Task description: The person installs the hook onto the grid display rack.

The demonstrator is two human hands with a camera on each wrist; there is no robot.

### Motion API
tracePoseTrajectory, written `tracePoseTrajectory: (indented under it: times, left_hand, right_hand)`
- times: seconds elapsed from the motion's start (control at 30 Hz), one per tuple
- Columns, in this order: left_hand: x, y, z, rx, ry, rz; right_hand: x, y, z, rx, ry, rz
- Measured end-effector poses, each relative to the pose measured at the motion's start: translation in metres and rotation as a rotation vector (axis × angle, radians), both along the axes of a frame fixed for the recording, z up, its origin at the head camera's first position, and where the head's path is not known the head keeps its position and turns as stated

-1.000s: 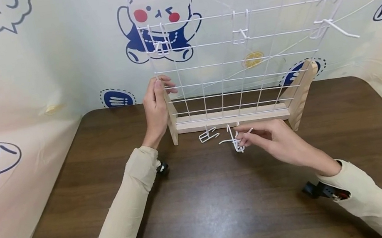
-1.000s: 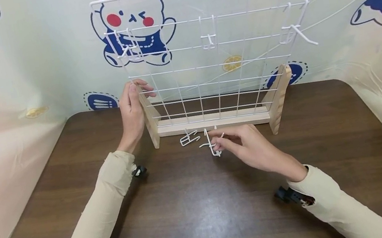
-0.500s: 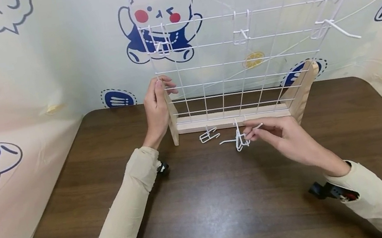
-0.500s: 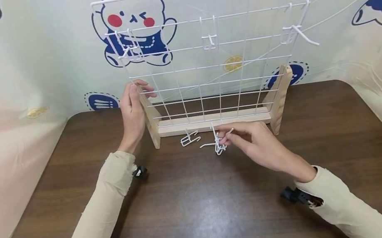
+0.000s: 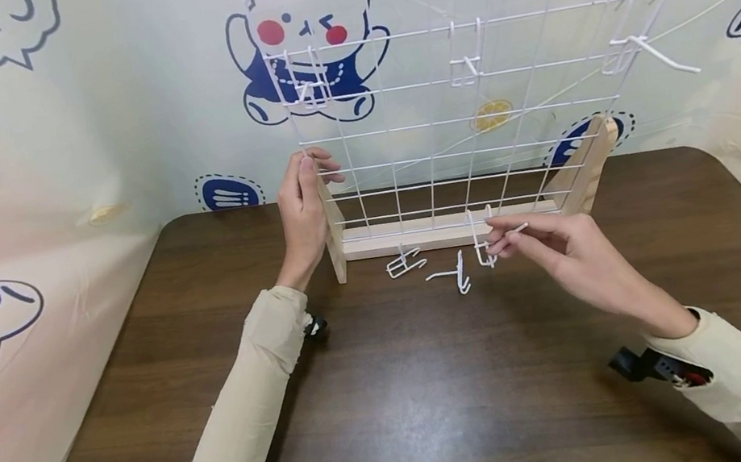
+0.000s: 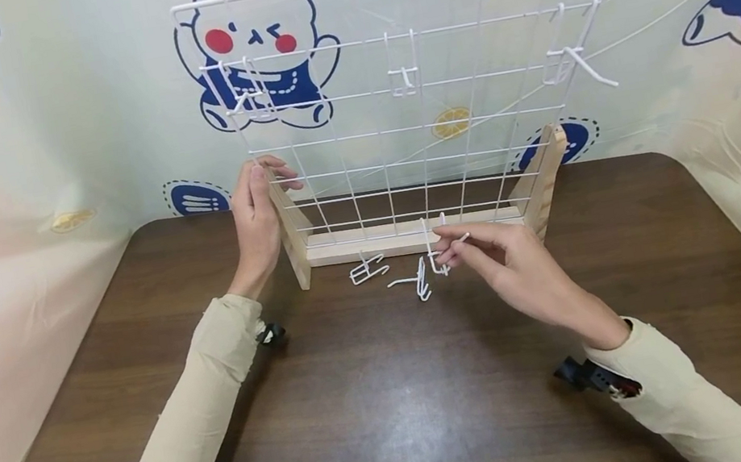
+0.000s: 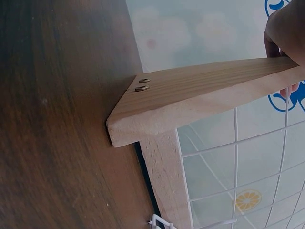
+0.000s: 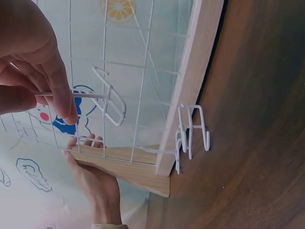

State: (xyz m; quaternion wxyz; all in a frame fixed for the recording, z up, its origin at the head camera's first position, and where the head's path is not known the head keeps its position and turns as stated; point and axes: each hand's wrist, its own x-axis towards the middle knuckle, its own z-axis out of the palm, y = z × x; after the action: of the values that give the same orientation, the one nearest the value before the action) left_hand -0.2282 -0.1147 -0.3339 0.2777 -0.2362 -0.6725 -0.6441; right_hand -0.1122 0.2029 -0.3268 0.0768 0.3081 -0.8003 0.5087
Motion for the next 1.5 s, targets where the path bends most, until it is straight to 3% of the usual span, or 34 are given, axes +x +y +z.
tracePoseTrajectory:
  times: [0.7, 0.93, 1.07, 1.23, 1.5]
  left_hand:
    - [0.002, 0.0, 0.0, -0.007, -0.01, 0.009]
    - [0.001, -0.001, 0.0, -0.017, 0.006, 0.011]
    - [0.001, 0.0, 0.0, -0.019, 0.004, 0.013]
    - [0.002, 0.0, 0.001, -0.023, 0.001, 0.022]
    - [0.001, -0.001, 0.0, -0.02, 0.004, 0.013]
  right_hand:
    - [0.001, 0.013, 0.017, -0.11, -0.009, -0.067]
    - [0.003, 0.015, 0.022, -0.083, 0.003, -0.146]
    - [0.003, 0.016, 0.023, -0.156, -0.003, -0.144]
    - [0.002, 0.016, 0.026, -0.305, 0.0, -0.084]
    - [0.002, 0.019, 0.034, -0.327, 0.111, -0.133]
